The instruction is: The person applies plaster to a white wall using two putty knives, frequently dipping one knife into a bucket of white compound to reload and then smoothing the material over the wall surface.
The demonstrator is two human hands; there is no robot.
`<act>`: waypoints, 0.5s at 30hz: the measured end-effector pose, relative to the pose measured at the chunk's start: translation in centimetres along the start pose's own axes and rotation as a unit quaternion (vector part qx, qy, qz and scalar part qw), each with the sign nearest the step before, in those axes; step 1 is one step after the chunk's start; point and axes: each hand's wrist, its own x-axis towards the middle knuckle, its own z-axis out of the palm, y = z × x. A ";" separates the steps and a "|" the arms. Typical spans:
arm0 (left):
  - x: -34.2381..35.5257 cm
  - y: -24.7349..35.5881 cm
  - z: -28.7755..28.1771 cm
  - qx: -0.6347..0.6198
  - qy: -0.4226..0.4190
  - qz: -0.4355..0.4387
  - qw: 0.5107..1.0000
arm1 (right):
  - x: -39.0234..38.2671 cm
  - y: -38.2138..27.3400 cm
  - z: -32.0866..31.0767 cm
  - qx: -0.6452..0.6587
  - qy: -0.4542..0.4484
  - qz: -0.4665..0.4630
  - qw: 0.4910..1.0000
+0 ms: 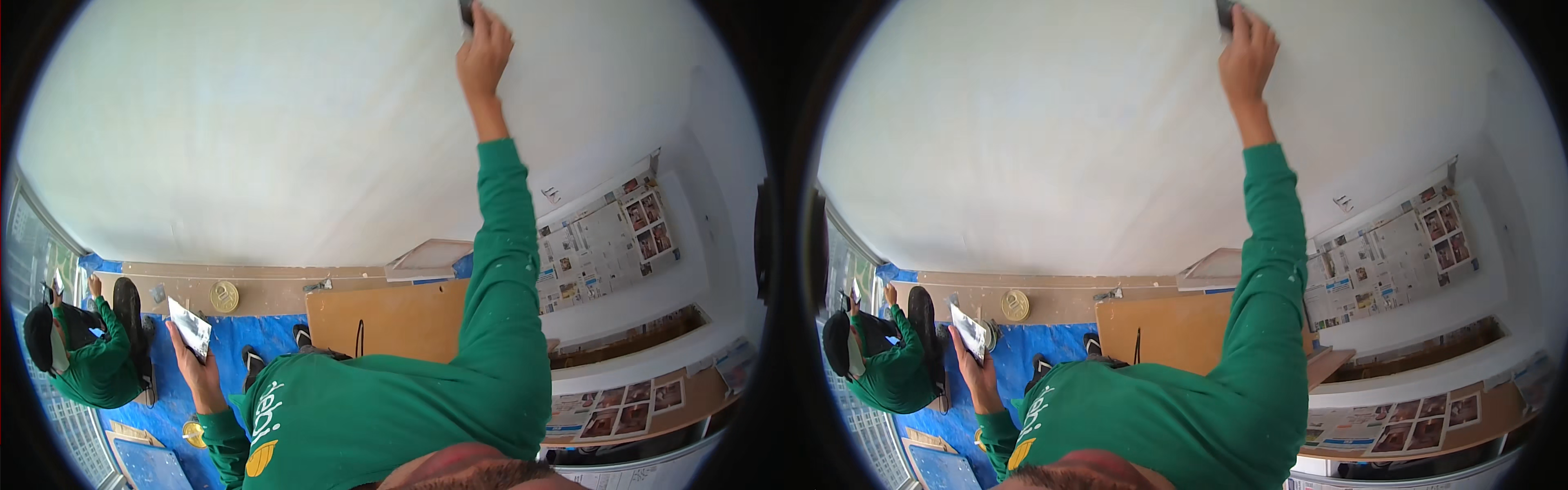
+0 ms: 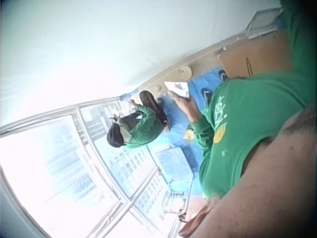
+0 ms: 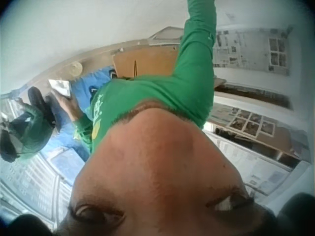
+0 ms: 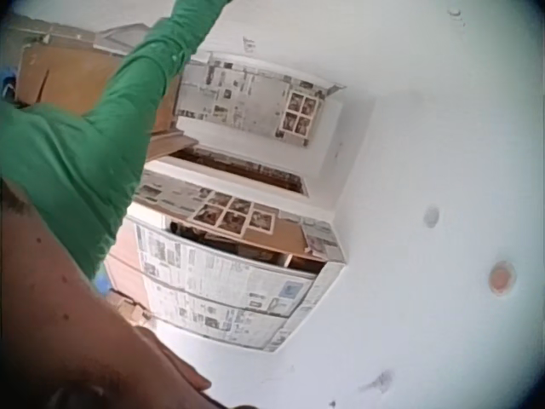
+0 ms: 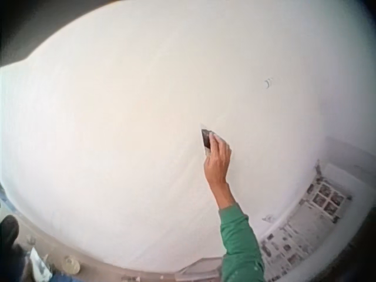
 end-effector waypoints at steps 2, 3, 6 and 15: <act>-0.1 0.3 0.7 -0.016 -0.007 -0.012 1.000 | 8.4 1.9 -1.6 -0.036 -0.011 0.009 0.999; -0.4 0.3 1.3 -0.022 -0.004 -0.011 1.000 | 10.6 4.0 -1.5 -0.048 -0.014 -0.009 0.999; -0.4 0.1 0.9 -0.027 0.011 -0.004 1.000 | 15.2 7.1 -1.1 -0.084 -0.044 -0.014 0.995; -0.5 0.3 -0.8 -0.015 0.060 -0.031 0.998 | 9.4 0.4 2.2 -0.087 -0.119 0.089 0.985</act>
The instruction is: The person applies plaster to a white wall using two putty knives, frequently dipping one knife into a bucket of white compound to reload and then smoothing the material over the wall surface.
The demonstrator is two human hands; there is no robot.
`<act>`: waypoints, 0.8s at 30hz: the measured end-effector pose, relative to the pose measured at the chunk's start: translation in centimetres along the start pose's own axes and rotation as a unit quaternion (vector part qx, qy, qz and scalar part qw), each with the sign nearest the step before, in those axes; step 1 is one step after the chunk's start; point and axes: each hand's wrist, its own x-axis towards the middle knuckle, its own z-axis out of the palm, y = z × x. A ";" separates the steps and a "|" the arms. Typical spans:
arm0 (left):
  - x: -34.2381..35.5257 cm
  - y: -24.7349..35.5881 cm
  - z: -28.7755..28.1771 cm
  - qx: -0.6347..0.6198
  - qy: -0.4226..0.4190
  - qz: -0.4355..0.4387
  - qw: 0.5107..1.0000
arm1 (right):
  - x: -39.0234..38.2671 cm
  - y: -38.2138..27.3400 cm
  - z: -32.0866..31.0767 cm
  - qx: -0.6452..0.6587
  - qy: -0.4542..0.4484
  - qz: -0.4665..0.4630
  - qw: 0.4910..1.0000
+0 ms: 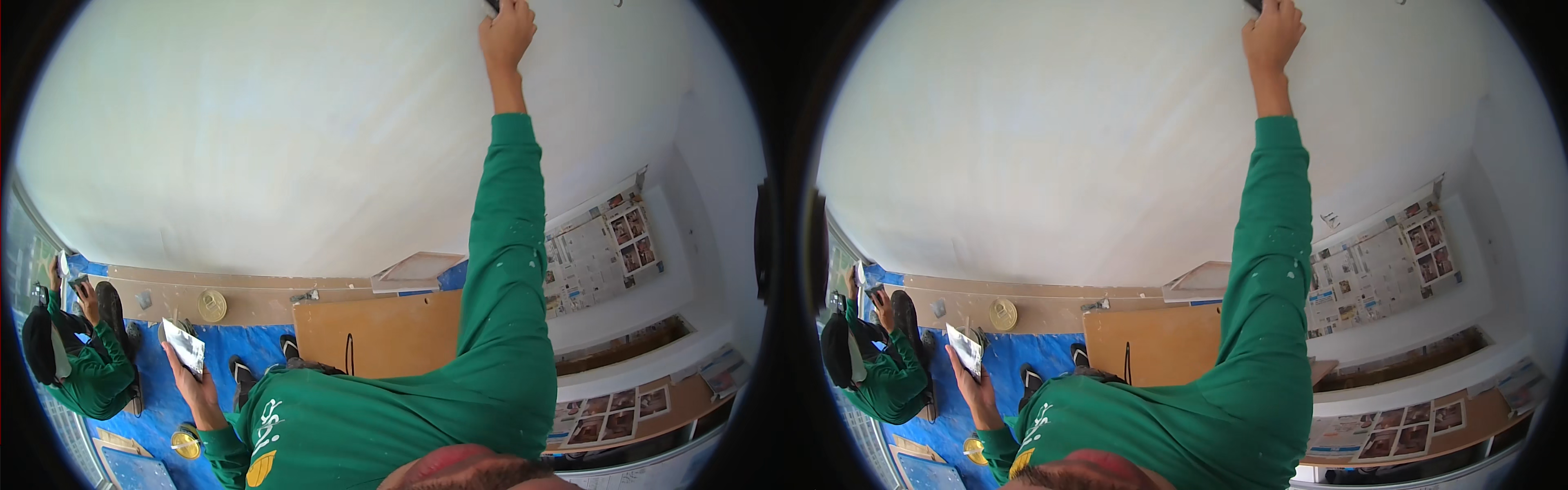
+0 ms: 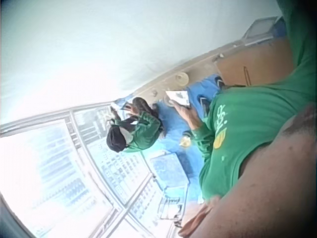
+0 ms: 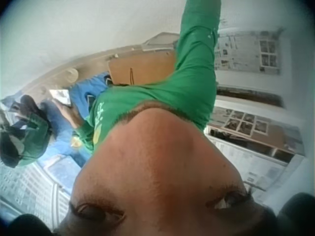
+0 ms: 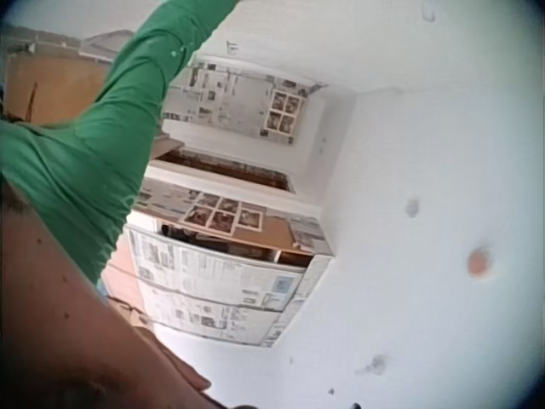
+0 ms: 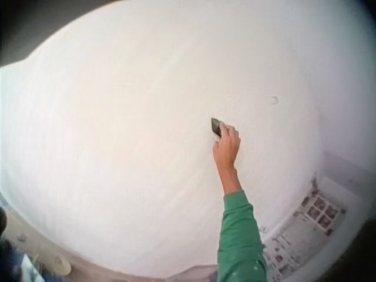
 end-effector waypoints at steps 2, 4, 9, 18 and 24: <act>0.4 0.2 0.5 0.005 0.010 0.005 1.000 | -3.4 -2.2 0.3 0.029 -0.050 0.010 0.998; 1.8 0.3 0.3 0.015 -0.009 -0.016 1.000 | -7.9 -1.5 2.8 0.022 0.050 -0.043 0.998; 2.2 1.7 3.4 0.063 -0.004 -0.009 0.998 | -17.7 -7.2 4.3 0.047 -0.017 -0.002 0.999; 2.8 3.6 0.3 0.030 0.024 0.019 0.999 | -32.9 -15.1 6.6 0.113 -0.147 0.072 0.980; 0.1 4.7 -0.2 0.039 0.027 0.012 0.999 | -41.2 -18.7 7.7 0.144 -0.197 0.106 0.964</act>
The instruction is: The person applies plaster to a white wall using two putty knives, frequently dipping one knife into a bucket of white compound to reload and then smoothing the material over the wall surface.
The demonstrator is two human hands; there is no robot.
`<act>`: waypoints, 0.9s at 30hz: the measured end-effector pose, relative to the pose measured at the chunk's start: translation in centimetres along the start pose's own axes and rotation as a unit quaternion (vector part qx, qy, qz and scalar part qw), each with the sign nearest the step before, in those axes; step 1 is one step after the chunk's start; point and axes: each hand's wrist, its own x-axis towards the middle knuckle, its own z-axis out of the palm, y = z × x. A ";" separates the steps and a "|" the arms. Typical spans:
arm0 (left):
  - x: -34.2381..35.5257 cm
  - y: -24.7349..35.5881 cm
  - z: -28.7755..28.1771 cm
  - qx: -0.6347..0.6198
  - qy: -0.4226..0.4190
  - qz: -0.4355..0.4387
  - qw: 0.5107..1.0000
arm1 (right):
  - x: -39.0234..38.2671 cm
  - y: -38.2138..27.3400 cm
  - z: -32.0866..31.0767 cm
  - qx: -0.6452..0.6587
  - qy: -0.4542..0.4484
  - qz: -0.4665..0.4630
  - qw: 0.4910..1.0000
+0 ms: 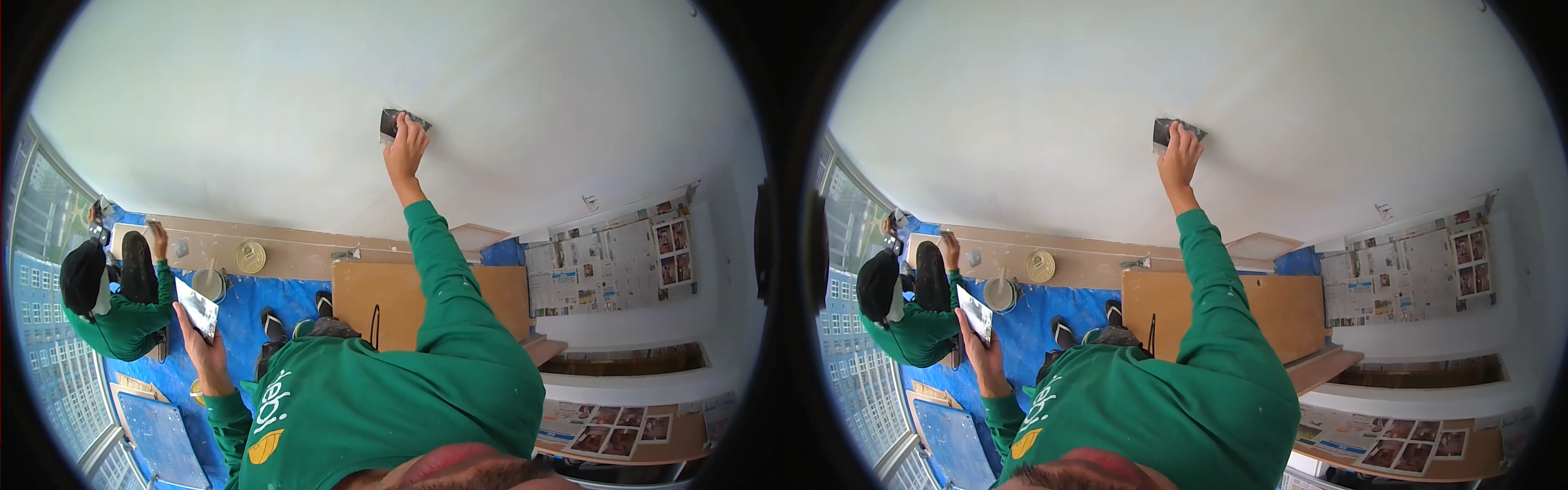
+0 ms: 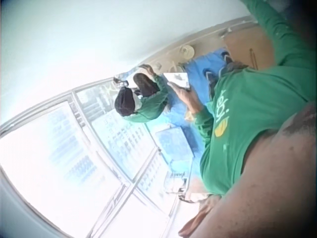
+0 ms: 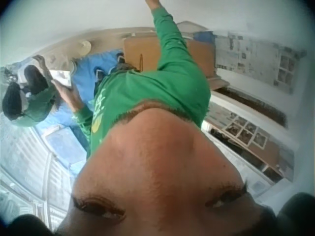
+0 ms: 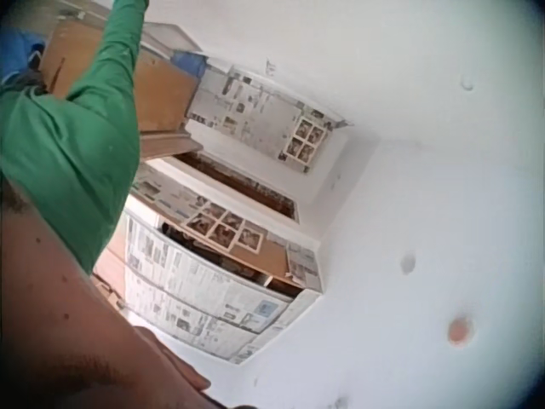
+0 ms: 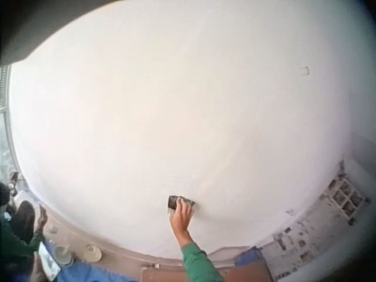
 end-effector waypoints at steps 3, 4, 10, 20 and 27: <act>-1.1 -0.2 -0.1 0.014 -0.015 0.006 1.000 | -1.9 -0.4 0.9 0.004 -0.009 0.017 1.000; -1.2 -0.2 -0.2 0.002 -0.021 0.003 1.000 | -2.4 -1.2 1.1 0.016 -0.027 0.026 0.999; -3.8 -1.5 5.5 0.032 -0.162 -0.006 0.986 | -4.6 -4.9 -3.0 0.259 -0.013 0.130 0.957; -6.9 -6.5 18.0 0.044 -0.303 -0.039 0.951 | -3.0 -16.6 -23.7 0.625 0.051 0.190 0.755; -10.9 -8.1 24.9 0.126 -0.365 -0.023 0.922 | -3.0 -16.2 -29.2 0.566 0.135 0.064 0.811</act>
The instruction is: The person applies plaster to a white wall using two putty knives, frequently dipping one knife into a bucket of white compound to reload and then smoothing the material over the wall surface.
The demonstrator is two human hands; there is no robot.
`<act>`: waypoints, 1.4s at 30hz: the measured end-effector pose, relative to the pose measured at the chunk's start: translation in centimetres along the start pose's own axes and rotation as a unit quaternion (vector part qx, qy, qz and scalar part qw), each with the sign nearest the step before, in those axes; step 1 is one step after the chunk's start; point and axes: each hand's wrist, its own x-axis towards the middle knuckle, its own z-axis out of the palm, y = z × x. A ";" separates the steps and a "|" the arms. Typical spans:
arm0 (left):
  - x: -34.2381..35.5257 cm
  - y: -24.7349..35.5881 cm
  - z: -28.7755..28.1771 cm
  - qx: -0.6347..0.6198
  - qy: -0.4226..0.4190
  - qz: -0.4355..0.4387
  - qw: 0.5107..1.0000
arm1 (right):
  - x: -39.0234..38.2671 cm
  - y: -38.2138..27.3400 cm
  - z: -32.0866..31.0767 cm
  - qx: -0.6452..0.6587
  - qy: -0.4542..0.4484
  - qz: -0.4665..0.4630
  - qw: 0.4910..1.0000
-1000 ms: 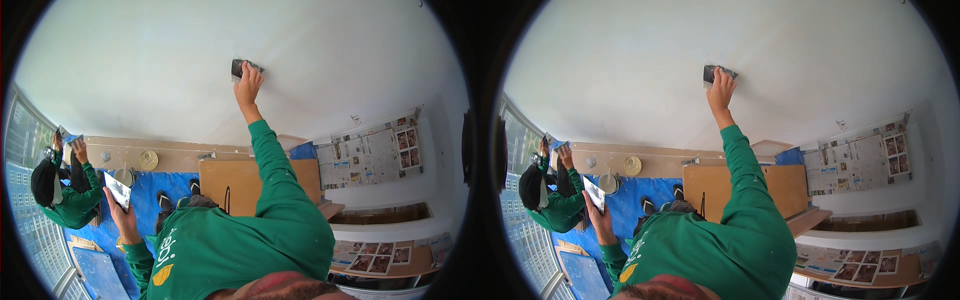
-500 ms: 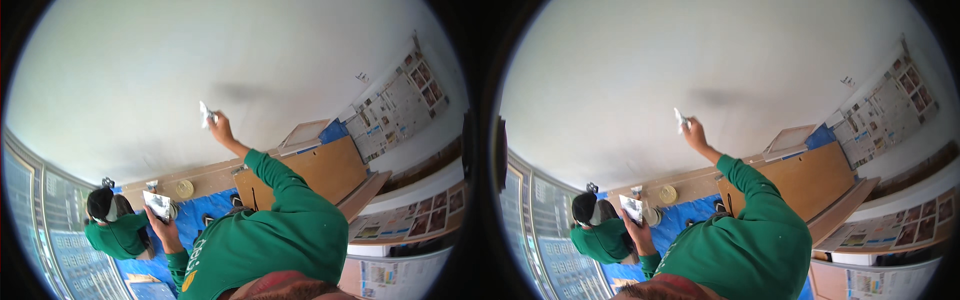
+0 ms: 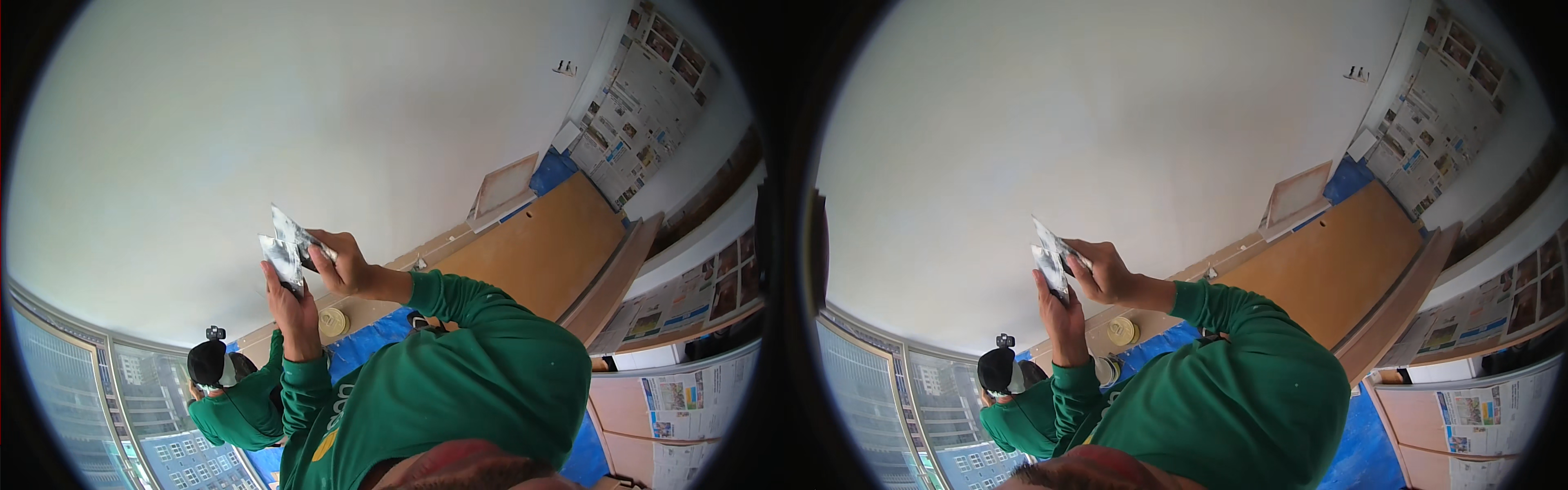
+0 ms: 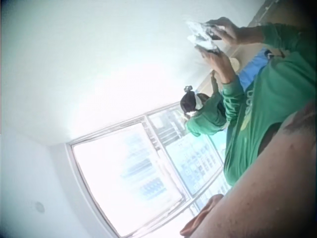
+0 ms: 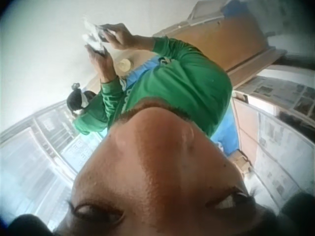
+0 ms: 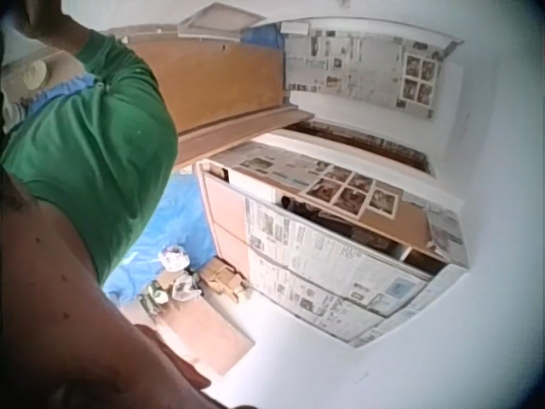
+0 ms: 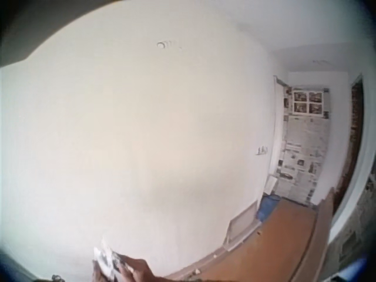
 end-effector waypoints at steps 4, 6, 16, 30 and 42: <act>0.0 0.9 1.0 -0.009 0.014 0.014 1.000 | -2.2 2.0 -0.7 -0.051 -0.117 0.020 0.992; 0.2 1.6 -0.2 -0.010 -0.008 0.000 1.000 | -2.7 3.0 -2.2 -0.078 -0.186 0.033 0.979; -0.1 2.4 2.4 0.003 -0.100 -0.024 0.995 | -2.9 -1.9 -3.2 0.771 -0.130 0.488 0.387; -2.9 -3.7 1.1 0.016 -0.074 -0.122 0.990 | -5.0 6.6 -2.6 0.252 0.163 0.435 0.849; 0.3 -4.8 -4.9 0.078 0.190 0.011 0.979 | 7.9 31.6 -29.2 -0.296 0.348 0.052 0.888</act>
